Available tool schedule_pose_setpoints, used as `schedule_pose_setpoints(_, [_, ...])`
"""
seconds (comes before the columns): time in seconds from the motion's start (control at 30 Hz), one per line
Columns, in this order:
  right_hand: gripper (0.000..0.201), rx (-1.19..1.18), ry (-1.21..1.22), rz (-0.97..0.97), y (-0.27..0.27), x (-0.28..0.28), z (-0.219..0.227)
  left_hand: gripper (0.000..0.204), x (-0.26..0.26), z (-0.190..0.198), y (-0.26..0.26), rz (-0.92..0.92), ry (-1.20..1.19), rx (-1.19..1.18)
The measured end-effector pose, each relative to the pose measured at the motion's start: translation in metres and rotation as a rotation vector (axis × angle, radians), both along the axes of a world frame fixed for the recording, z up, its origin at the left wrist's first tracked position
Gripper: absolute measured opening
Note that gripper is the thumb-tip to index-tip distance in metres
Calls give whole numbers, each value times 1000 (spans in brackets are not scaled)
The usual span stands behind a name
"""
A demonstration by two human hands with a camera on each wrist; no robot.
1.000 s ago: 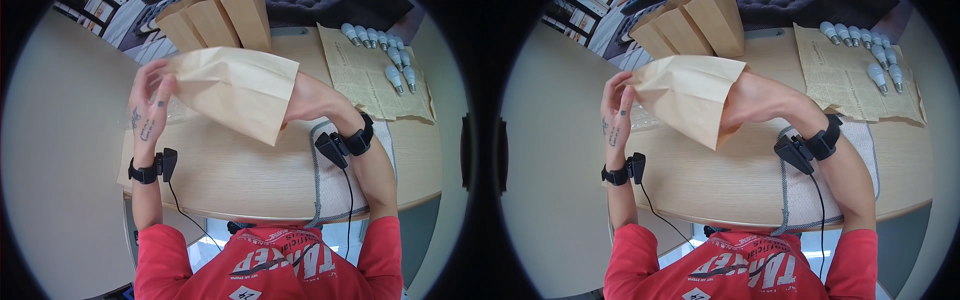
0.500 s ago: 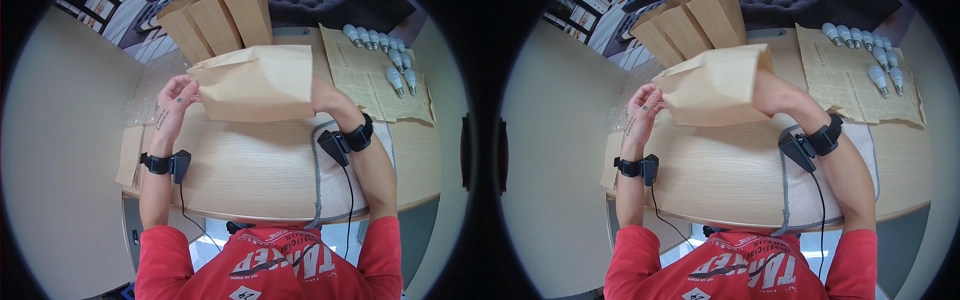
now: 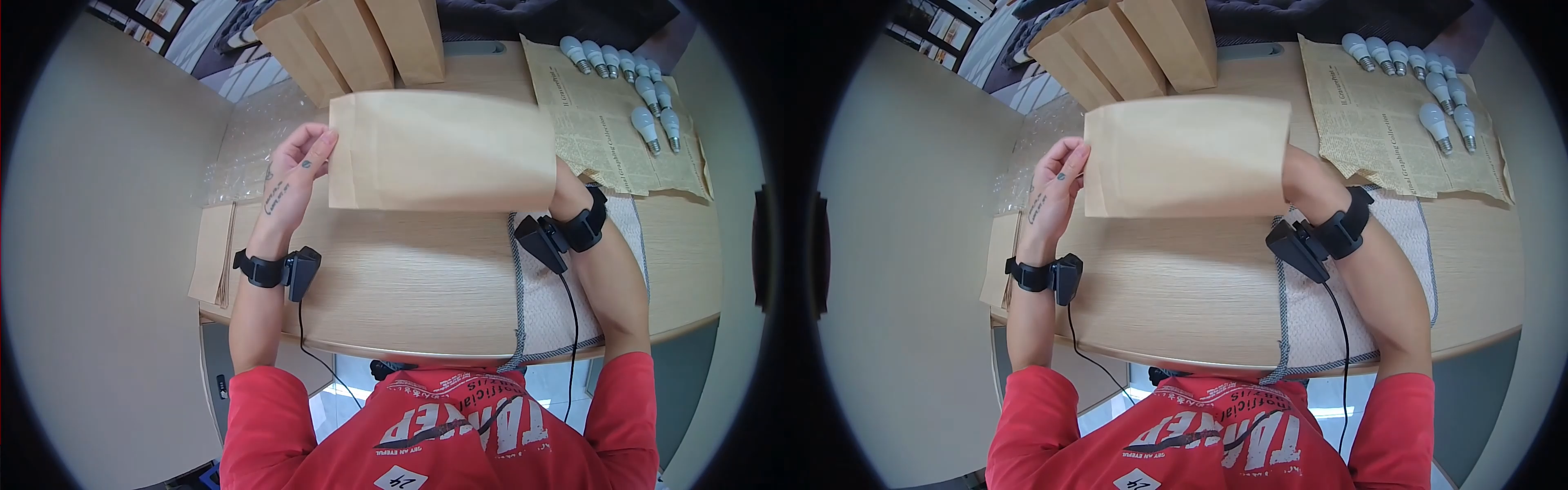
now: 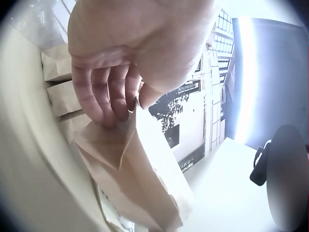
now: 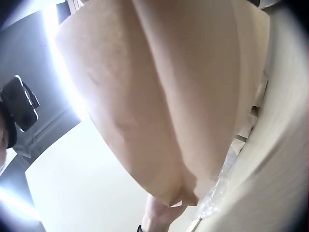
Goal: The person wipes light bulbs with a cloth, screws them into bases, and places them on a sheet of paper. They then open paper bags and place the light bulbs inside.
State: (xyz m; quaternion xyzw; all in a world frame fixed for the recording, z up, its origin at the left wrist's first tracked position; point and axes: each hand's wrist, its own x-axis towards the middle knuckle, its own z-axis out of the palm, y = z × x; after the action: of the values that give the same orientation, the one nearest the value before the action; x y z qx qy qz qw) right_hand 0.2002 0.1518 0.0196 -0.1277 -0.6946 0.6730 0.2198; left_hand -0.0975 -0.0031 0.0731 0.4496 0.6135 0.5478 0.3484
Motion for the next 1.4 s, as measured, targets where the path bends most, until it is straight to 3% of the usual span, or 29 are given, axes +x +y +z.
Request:
schedule_pose_setpoints(0.13, [42, 73, -18, 5, -7, -2, 7, 17, 5, -2, 1, 61, 15, 38])
schedule_pose_setpoints(0.43, [43, 401, -113, 58, -29, -17, 30, 23, 28, 4, 5, 163, 332, 119])
schedule_pose_setpoints(0.67, [45, 431, -349, 283, -17, -31, 61, 21, -1, 6, 3, 263, 350, 74])
schedule_pose_setpoints(0.83, [48, 57, -120, 471, -6, -40, 81, 19, -43, -6, -2, 337, 188, 6])
schedule_pose_setpoints(0.93, [43, 131, 39, 315, -4, -43, 74, 19, -59, -18, -5, 336, 145, -42])
schedule_pose_setpoints(0.97, [44, 264, 62, 235, -9, -45, 74, 19, -61, -21, -6, 330, 144, -59])
schedule_pose_setpoints(1.0, [46, 396, 85, 152, -13, -46, 75, 20, -61, -22, -6, 317, 211, -99])
schedule_pose_setpoints(1.07, [40, 510, -90, 95, -4, -44, 81, 24, -54, -21, -5, 290, 346, -180])
schedule_pose_setpoints(1.17, [37, 589, -145, 18, 7, -44, 77, 21, -31, -4, 2, 398, 1028, -192])
schedule_pose_setpoints(1.27, [32, 591, -175, -22, 15, -40, 74, 21, -2, 19, 16, 371, 1146, 180])
schedule_pose_setpoints(1.4, [30, 612, -24, 12, 23, -36, 68, 27, 47, 47, 38, -19, 1044, 257])
